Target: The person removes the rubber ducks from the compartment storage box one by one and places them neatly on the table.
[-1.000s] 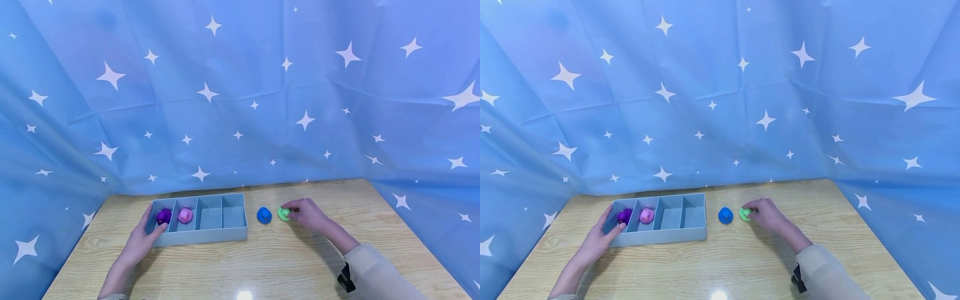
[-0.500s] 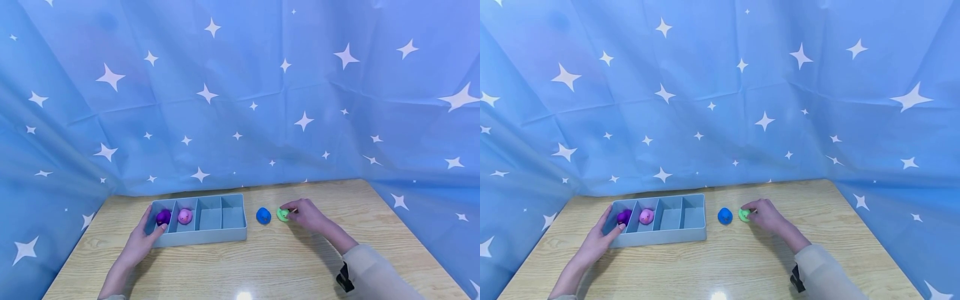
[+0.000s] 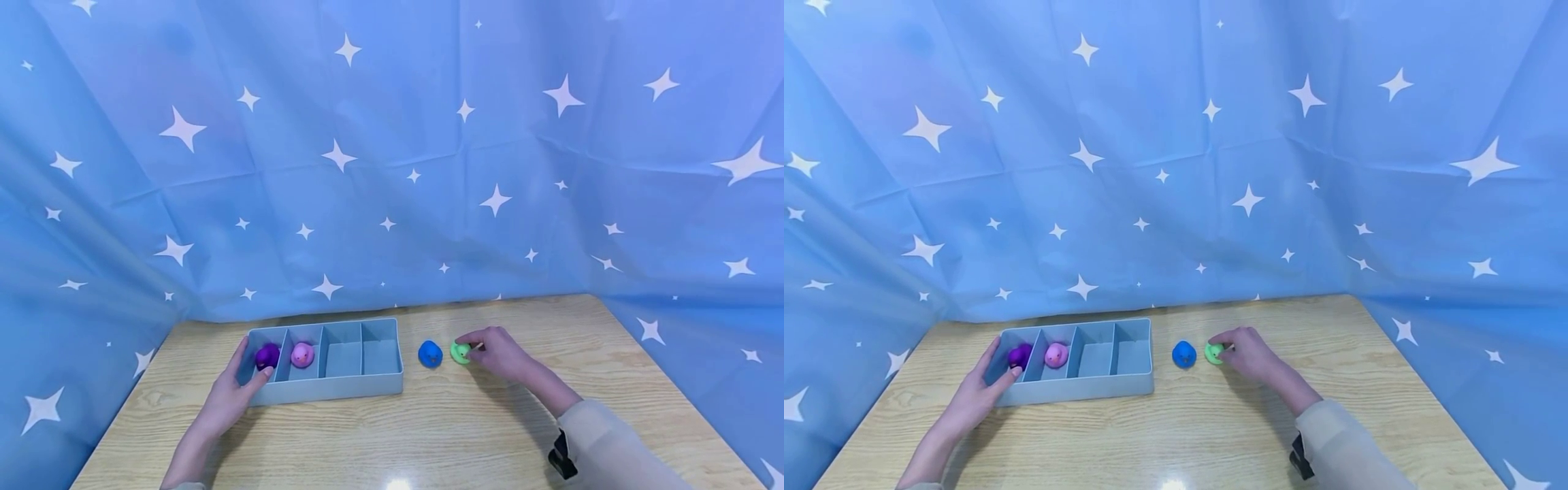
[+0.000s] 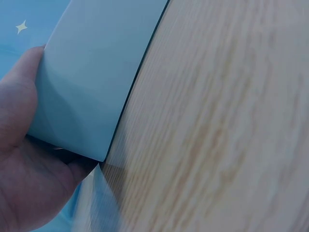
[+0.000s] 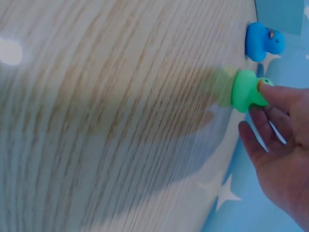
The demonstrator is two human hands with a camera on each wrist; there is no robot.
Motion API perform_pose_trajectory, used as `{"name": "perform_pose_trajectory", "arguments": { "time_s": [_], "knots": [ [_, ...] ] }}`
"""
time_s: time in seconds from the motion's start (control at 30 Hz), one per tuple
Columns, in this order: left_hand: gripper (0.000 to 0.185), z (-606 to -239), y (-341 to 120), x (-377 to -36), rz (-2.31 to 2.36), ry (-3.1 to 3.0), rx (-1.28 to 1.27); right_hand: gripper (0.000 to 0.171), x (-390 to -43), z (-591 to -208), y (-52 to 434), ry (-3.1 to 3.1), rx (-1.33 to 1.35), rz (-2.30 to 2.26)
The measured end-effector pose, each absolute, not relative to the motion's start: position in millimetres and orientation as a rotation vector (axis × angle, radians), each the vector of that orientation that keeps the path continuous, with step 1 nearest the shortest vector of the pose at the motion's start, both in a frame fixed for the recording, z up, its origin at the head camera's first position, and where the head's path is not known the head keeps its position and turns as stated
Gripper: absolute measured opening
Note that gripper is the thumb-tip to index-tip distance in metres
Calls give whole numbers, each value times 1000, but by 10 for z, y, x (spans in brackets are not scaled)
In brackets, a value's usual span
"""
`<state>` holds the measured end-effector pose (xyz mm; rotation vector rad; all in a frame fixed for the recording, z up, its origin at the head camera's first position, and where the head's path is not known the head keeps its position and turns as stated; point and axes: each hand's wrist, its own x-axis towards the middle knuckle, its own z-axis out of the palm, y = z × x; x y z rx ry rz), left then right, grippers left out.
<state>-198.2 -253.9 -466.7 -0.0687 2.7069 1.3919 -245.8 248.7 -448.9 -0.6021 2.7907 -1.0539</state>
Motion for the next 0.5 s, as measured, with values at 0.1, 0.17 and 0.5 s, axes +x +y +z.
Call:
{"name": "perform_pose_trajectory", "arguments": {
  "time_s": [0.1, 0.17, 0.5],
  "knots": [
    [101, -4673, -2540, -1984, 1395, 2698, -76, 31, -2458, -4478, 2489, 2779, -621, -1058],
    [101, -4678, -2542, -1984, 1395, 2701, -73, 33, -2455, -4458, 2487, 2773, -618, -1065],
    [101, -4697, -2554, -1997, 1394, 2726, -38, 33, -2497, -4271, 2425, 2810, -607, -1108]
  ]
}}
